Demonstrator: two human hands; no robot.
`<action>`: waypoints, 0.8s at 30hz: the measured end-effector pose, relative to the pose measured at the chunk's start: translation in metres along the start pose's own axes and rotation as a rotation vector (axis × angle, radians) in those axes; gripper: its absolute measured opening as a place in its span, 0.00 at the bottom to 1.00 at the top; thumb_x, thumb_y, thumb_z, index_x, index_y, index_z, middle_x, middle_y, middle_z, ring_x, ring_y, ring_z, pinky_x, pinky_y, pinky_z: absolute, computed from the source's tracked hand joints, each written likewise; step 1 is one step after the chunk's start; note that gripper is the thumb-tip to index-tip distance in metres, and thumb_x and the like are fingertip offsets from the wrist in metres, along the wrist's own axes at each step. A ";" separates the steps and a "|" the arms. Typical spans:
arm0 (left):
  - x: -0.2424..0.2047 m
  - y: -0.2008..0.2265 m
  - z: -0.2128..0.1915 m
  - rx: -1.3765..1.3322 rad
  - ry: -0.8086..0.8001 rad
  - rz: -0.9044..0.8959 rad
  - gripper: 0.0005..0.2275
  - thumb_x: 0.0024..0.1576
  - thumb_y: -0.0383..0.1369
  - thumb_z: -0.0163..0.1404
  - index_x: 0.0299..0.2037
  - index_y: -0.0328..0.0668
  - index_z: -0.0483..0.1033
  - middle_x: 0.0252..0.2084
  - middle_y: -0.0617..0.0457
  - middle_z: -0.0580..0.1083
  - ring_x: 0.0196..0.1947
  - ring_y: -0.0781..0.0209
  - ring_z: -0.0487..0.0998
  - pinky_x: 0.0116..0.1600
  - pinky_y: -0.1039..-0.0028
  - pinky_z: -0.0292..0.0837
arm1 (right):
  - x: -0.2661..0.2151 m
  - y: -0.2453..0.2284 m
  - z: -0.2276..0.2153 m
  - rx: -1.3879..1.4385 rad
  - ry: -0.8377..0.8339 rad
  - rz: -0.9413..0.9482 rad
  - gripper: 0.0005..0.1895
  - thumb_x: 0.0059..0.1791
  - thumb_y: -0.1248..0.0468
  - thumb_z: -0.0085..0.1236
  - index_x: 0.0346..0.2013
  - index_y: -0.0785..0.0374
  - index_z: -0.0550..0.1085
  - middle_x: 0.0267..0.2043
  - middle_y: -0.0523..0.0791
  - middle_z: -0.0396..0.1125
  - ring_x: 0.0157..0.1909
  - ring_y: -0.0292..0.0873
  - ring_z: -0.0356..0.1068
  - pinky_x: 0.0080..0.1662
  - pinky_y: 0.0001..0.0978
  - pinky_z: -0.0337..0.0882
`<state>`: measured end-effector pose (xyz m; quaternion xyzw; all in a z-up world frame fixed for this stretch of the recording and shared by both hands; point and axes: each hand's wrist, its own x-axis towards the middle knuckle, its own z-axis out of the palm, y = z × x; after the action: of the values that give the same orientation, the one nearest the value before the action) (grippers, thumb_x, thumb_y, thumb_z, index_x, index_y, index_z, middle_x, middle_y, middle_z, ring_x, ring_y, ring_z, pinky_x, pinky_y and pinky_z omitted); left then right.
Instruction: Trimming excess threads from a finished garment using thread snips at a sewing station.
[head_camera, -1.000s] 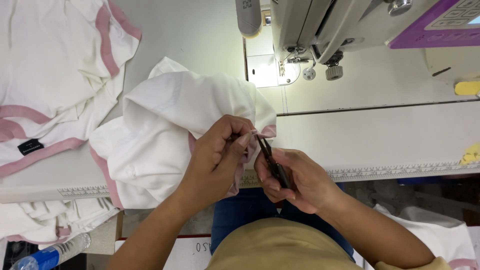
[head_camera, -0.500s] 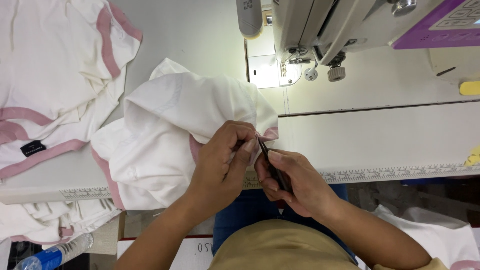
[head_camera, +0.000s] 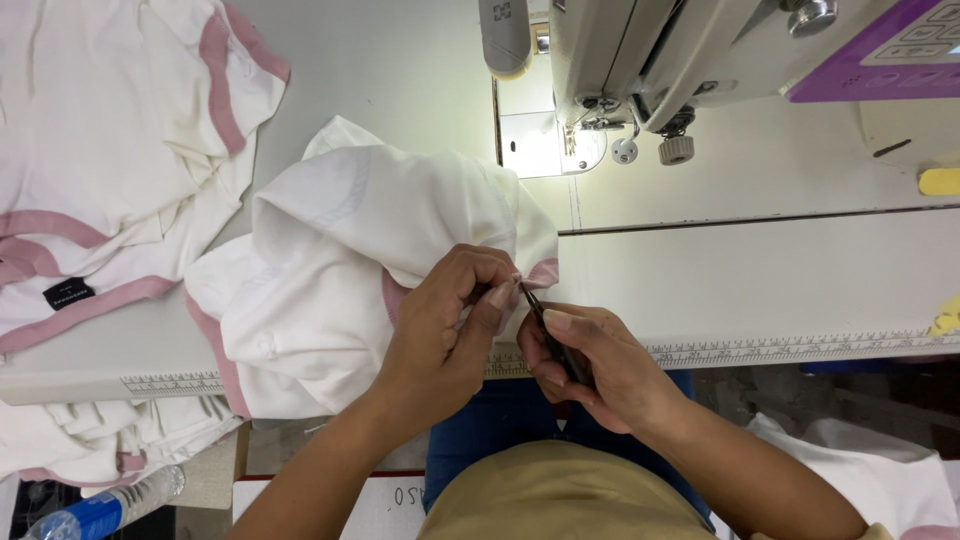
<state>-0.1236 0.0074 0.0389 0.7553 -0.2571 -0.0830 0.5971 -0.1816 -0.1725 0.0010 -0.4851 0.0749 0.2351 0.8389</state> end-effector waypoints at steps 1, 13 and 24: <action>0.000 0.000 0.000 0.000 0.000 0.000 0.04 0.66 0.26 0.41 0.40 0.38 0.70 0.40 0.51 0.72 0.41 0.62 0.75 0.47 0.75 0.72 | 0.001 0.000 0.000 0.000 0.000 0.000 0.25 0.54 0.49 0.47 0.27 0.70 0.71 0.17 0.45 0.54 0.13 0.35 0.44 0.23 0.29 0.52; 0.001 -0.009 0.000 0.236 -0.039 0.171 0.06 0.65 0.26 0.38 0.41 0.33 0.68 0.41 0.46 0.73 0.43 0.53 0.74 0.48 0.68 0.72 | 0.003 -0.001 -0.001 0.067 -0.018 0.119 0.25 0.57 0.52 0.41 0.25 0.68 0.69 0.17 0.43 0.55 0.12 0.33 0.45 0.22 0.29 0.51; -0.001 -0.013 0.002 0.161 -0.013 0.208 0.08 0.66 0.25 0.40 0.36 0.35 0.72 0.34 0.47 0.71 0.37 0.49 0.78 0.44 0.63 0.78 | 0.005 0.022 -0.001 0.139 0.068 0.002 0.25 0.59 0.55 0.44 0.24 0.70 0.72 0.13 0.43 0.52 0.08 0.33 0.48 0.16 0.25 0.50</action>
<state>-0.1216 0.0083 0.0259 0.7694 -0.3436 -0.0048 0.5384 -0.1877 -0.1629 -0.0186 -0.4332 0.1198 0.2134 0.8674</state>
